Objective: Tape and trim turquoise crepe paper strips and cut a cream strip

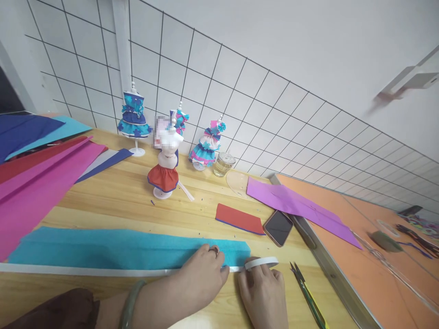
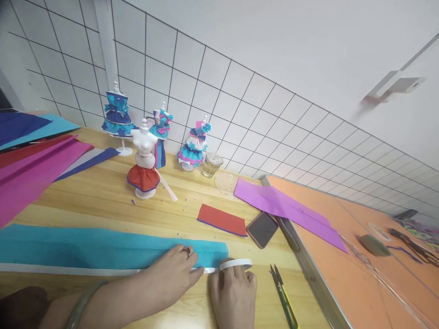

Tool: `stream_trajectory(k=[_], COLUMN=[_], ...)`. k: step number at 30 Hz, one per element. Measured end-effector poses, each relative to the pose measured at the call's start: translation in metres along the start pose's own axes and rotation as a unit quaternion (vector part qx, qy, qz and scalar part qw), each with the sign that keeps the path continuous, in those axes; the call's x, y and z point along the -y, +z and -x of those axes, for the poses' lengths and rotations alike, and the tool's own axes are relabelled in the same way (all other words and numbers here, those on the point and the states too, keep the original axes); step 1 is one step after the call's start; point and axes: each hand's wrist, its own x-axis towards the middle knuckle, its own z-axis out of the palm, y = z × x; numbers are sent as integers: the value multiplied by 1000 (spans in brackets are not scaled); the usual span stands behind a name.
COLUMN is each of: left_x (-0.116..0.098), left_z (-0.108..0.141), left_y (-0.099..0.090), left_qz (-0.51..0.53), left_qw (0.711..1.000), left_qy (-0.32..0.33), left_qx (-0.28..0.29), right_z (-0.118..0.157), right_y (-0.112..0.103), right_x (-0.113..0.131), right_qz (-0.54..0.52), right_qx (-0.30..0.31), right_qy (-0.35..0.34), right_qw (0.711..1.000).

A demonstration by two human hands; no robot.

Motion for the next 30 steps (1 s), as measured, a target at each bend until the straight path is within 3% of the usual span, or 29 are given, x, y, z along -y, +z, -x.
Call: stream_trajectory(k=[3,10,20,30], left_x=[-3,-7,-14,-18], left_z=[-3,-13,-24,-42], left_y=[1,7,17,8], left_qz=[-11,14,16,34], left_qw=[999,1000,999,999], left_qy=[15,13,8,3], left_qx=[-35,-19,-49,17], right_z=[1,4,5,8], right_y=[1,2,3,8], right_x=[-6,-16,-23,-28], right_qz=[-8,-19,27,34], right_qx=[2,10,-2,0], right_qy=[11,27,20,41], right_qw=[1000,999,999,999])
